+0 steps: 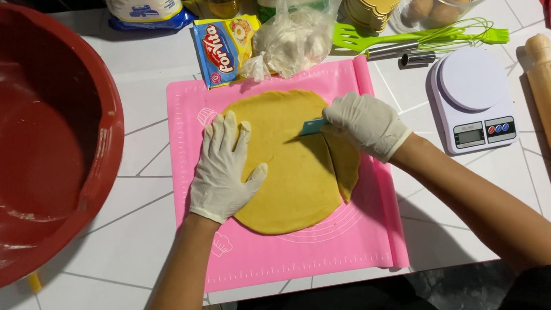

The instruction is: Rolling out dough with a rolling pin, cutting it into smaller portions with a scraper, and shaping the portions into balls.

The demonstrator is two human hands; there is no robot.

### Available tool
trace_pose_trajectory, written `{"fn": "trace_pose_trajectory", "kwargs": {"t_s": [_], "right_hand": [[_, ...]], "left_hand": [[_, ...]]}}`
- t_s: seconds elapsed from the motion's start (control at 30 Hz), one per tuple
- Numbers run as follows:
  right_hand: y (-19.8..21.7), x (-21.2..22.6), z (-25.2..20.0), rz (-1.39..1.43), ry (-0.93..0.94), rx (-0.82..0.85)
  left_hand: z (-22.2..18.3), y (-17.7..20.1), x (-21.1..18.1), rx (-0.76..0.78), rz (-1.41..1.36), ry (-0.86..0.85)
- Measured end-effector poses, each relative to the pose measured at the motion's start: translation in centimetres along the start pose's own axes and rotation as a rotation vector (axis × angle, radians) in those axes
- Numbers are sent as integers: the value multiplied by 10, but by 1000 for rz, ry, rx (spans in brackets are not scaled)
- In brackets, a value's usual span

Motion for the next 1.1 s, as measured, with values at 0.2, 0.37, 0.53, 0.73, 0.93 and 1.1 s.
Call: {"fn": "trace_pose_trajectory", "kwargs": {"t_s": [0.2, 0.37, 0.53, 0.73, 0.93, 1.1], "right_hand": [[26, 33, 11, 93, -89, 73], [44, -16, -21, 40, -319, 163], [29, -23, -75, 53, -616, 353], [21, 22, -99, 41, -608, 470], [26, 41, -116, 47, -687, 525], [37, 57, -121, 158, -716, 580]], "left_hand": [[-3, 1, 2, -32, -47, 0], [-3, -1, 3, -53, -17, -8], [-2, 2, 0, -63, -11, -28], [-2, 2, 0, -35, -11, -17], [-1, 1, 0, -24, -21, -8], [-1, 4, 0, -26, -28, -7]]}}
Point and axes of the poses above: each hand's wrist, its own z-axis towards the middle knuckle, its own y-axis out of the back of the hand, x = y × z, the point moved 10 cm from there along z, towards the middle knuckle, and after that the axes turned 6 degrees about -x, right-handed, at the moved point
